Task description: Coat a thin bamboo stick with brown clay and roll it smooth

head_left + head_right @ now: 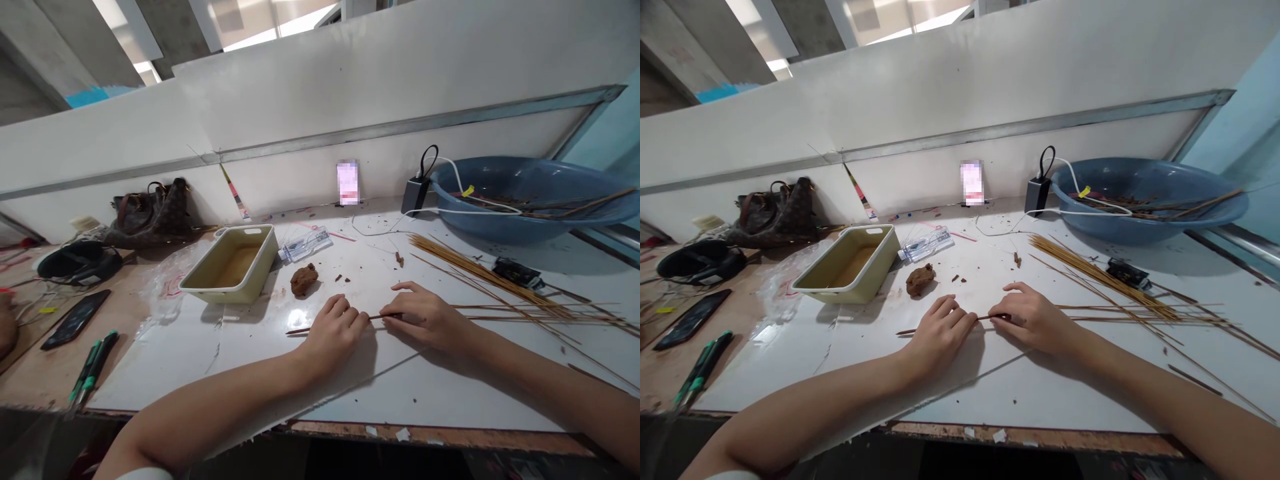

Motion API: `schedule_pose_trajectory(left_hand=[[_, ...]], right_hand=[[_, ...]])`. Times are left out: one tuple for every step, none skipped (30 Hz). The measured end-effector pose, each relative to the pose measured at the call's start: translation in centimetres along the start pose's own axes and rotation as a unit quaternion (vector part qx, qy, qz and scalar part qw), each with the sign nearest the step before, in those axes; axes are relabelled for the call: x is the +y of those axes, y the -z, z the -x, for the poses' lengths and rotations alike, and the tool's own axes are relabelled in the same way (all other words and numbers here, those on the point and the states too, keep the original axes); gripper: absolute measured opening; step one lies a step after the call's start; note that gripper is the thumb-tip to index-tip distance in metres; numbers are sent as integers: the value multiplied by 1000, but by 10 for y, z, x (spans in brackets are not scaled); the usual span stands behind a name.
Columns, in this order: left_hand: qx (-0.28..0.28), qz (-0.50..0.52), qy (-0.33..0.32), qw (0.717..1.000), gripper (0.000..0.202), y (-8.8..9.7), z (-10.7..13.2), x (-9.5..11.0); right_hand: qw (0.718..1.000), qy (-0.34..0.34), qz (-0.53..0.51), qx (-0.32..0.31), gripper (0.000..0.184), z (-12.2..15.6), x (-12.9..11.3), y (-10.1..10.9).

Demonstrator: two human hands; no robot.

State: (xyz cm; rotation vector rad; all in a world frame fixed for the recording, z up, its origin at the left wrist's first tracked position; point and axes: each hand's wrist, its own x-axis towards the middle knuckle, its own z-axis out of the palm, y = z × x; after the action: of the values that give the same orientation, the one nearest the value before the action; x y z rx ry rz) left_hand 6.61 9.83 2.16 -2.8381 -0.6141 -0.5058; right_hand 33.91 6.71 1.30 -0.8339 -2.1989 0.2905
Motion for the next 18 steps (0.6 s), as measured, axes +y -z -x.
schedule_pose_trajectory(left_hand=[[-1, 1, 0, 1000, 22, 0, 0, 0], [-2, 2, 0, 1000, 23, 0, 0, 0], [-2, 3, 1, 1000, 23, 0, 0, 0], [-1, 3, 1, 1000, 23, 0, 0, -1], [2, 2, 1, 1000, 23, -1, 0, -1], [7, 0, 1, 1000, 22, -2, 1, -2], [14, -2, -1, 1000, 22, -3, 1, -2], [20, -4, -2, 1000, 21, -4, 1, -3], [25, -6, -3, 1000, 20, -5, 1, -4], [29, -7, -3, 1000, 19, -5, 1, -5], [33, -7, -1, 999, 18, -6, 2, -5], [35, -8, 0, 999, 17, -6, 2, -6], [35, -8, 2, 999, 17, -7, 2, -7], [36, -8, 5, 999, 17, -7, 2, -7], [37, -8, 7, 999, 17, -7, 2, -8], [37, -8, 9, 999, 17, -7, 2, -8], [38, -9, 12, 999, 18, -7, 2, -8], [38, -10, 13, 999, 18, -7, 2, -8]], right_hand=[[1000, -3, -1, 1, 15, 0, 0, 0], [1000, -6, -1, 2, 15, 0, 0, 0], [1000, -9, 1, 3, 15, -1, 0, 1], [1000, -10, 2, 4, 15, -1, -1, 1], [1000, -11, 3, 6, 14, -1, -1, 1], [1000, -12, 4, 8, 14, -2, -1, 2], [1000, -12, 5, 8, 14, -2, -1, 2], [1000, -12, 6, 8, 13, -2, -1, 2], [1000, -13, 8, 9, 13, -2, -1, 2], [1000, -13, 12, 11, 12, -2, 0, 3], [1000, -12, 15, 12, 12, -2, 2, 3], [1000, -9, 18, 14, 11, -1, 4, 4], [1000, -5, 20, 14, 11, -1, 6, 6], [1000, -1, 21, 12, 11, 0, 9, 8], [1000, 3, 21, 10, 11, 1, 13, 10], [1000, 4, 21, 6, 11, 1, 17, 14], [1000, 4, 20, 2, 11, 2, 21, 18], [1000, 1, 18, -5, 12, 2, 24, 22]])
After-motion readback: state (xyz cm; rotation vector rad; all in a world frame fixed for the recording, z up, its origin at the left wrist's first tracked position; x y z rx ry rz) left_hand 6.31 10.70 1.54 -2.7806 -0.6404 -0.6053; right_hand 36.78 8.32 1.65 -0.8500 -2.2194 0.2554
